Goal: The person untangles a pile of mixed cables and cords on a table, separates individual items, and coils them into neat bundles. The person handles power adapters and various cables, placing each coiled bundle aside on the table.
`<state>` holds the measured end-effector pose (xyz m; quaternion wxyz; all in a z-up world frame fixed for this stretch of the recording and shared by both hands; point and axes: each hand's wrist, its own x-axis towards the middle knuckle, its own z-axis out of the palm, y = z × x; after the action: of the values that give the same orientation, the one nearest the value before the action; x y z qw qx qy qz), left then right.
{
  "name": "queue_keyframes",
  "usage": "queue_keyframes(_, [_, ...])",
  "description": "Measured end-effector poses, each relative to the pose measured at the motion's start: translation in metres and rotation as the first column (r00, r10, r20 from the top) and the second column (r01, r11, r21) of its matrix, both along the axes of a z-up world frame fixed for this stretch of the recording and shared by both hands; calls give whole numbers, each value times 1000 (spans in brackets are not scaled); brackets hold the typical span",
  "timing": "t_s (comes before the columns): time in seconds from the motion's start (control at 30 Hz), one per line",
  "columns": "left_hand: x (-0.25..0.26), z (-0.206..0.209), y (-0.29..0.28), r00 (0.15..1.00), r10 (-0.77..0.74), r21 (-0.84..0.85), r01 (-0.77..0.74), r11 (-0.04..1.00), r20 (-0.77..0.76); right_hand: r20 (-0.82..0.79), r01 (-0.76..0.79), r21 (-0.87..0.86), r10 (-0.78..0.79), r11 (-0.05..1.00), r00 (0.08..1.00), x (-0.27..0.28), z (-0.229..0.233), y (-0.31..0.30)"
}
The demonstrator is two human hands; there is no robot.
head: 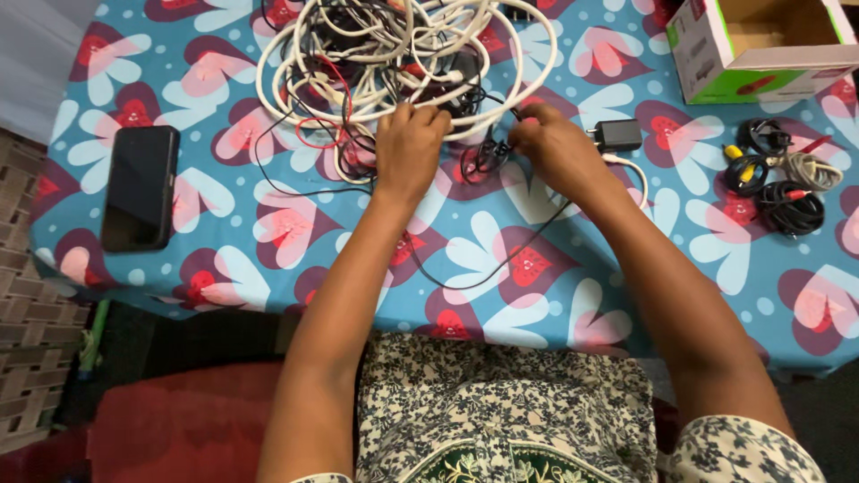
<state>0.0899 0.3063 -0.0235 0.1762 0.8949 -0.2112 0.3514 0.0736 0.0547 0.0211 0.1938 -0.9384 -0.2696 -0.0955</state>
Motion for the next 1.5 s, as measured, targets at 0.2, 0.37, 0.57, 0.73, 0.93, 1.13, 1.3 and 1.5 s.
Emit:
queue_keyframes(0.2, [25, 10, -10, 990, 120, 87, -113, 990, -72, 72, -137, 122, 129, 983, 989, -24, 18, -24])
queue_keyframes(0.37, [2, 26, -27, 993, 11, -138, -28, 990, -117, 63, -198, 131, 191, 971, 980, -31, 14, -17])
queue_keyframes(0.57, [-16, 21, -35, 977, -214, -77, 213, 974, -11, 33, -200, 225, 197, 954, 980, -35, 8, -9])
queue_keyframes(0.73, [-4, 17, -20, 999, -52, -199, 49, 979, -8, -1, 2, 296, -2, 955, 1000, -29, 20, -6])
queue_keyframes(0.93, [7, 17, 39, 971, 234, -205, -238, 950, -42, 216, -148, 278, 88, 949, 972, -3, 36, 24])
queue_keyframes(1.13, [14, 7, 50, 964, 183, -131, -210, 969, -194, 214, -193, 206, 148, 959, 966, 41, 21, 70])
queue_keyframes(1.3, [11, 12, 52, 958, 143, -208, -197, 958, -249, 117, -90, 84, 80, 992, 990, 68, -3, 54])
queue_keyframes(1.5, [3, 26, 43, 931, 46, -255, -146, 956, -363, 136, 10, -37, -4, 999, 991, 77, 0, -4])
